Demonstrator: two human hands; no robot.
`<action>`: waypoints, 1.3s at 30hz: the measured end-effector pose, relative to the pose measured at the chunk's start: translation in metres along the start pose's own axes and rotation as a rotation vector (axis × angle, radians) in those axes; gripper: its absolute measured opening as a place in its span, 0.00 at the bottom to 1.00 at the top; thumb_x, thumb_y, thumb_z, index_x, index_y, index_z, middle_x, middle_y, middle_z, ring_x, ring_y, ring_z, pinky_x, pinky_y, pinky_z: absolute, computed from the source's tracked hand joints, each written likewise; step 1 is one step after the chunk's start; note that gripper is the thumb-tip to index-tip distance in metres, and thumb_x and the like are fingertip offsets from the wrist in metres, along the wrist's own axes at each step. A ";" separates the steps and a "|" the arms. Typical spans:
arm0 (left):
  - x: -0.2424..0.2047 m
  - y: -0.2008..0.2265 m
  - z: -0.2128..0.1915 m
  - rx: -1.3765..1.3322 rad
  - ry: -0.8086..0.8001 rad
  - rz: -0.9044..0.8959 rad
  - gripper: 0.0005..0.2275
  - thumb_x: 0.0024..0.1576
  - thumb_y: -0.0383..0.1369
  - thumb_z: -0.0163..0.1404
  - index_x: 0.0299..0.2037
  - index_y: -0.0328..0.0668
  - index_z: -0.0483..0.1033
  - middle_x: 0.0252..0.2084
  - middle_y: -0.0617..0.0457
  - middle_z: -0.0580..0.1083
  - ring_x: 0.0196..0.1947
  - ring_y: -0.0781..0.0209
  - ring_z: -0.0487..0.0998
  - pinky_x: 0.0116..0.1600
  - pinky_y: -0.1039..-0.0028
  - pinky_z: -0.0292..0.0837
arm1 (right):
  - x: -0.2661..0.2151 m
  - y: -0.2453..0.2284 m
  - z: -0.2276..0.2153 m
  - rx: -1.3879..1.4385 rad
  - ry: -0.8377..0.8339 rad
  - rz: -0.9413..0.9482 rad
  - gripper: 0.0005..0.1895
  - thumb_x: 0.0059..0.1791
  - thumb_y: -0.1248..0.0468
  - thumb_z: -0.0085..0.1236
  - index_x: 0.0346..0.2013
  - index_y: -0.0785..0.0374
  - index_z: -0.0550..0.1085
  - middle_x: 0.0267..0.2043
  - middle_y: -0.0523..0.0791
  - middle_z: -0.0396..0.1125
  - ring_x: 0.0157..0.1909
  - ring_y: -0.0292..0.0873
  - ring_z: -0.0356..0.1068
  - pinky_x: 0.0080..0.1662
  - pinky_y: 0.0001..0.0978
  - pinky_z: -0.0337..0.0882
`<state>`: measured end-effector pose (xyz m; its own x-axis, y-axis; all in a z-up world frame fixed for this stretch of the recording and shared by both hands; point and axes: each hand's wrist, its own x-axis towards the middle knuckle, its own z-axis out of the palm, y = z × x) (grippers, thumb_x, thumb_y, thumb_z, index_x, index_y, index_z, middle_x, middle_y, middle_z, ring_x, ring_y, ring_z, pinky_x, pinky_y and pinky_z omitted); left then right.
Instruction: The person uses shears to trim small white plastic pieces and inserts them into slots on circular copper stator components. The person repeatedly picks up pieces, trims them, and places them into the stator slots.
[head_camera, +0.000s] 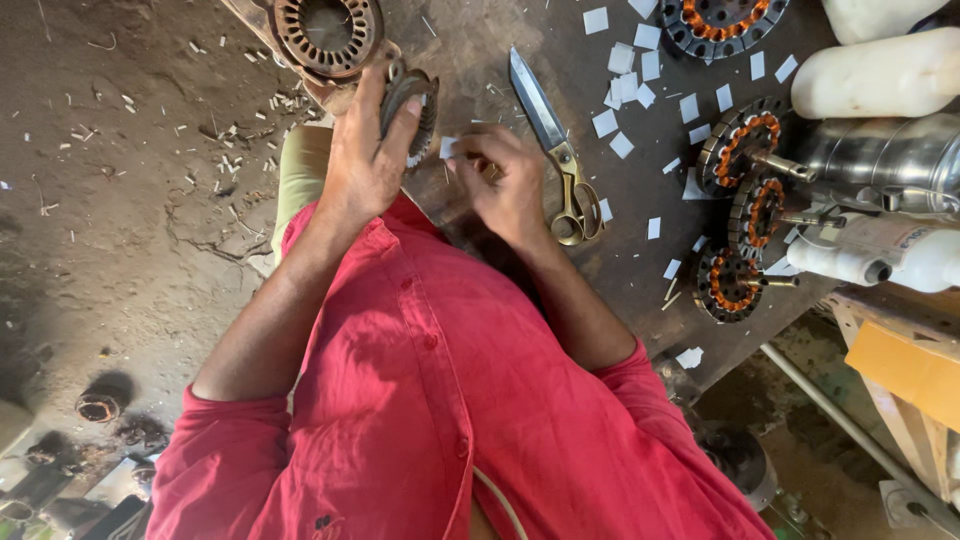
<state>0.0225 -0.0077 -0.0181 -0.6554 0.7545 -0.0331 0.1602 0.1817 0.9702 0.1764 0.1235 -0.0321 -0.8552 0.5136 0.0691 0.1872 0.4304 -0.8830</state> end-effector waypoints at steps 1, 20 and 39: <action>0.000 0.000 -0.002 0.002 0.004 0.044 0.18 0.72 0.32 0.46 0.66 0.28 0.61 0.49 0.39 0.78 0.48 0.47 0.82 0.53 0.60 0.76 | 0.002 0.001 -0.006 0.006 0.015 -0.021 0.10 0.47 0.74 0.67 0.43 0.67 0.80 0.52 0.50 0.73 0.42 0.39 0.77 0.40 0.27 0.78; 0.007 0.001 -0.005 -0.108 -0.069 0.039 0.17 0.71 0.31 0.46 0.63 0.25 0.61 0.45 0.39 0.77 0.39 0.52 0.85 0.44 0.65 0.78 | 0.014 0.017 0.019 0.253 0.111 -0.014 0.06 0.47 0.77 0.67 0.29 0.73 0.76 0.37 0.47 0.72 0.38 0.35 0.74 0.37 0.25 0.77; 0.010 -0.012 -0.017 0.121 0.040 0.249 0.14 0.69 0.28 0.49 0.58 0.20 0.64 0.45 0.30 0.76 0.46 0.31 0.79 0.51 0.52 0.73 | 0.047 0.026 0.008 0.059 -0.030 -0.218 0.09 0.46 0.76 0.66 0.27 0.70 0.72 0.33 0.47 0.70 0.34 0.40 0.69 0.35 0.31 0.66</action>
<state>0.0013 -0.0128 -0.0264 -0.6131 0.7602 0.2150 0.4058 0.0696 0.9113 0.1368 0.1528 -0.0553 -0.8865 0.3908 0.2478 -0.0308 0.4844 -0.8743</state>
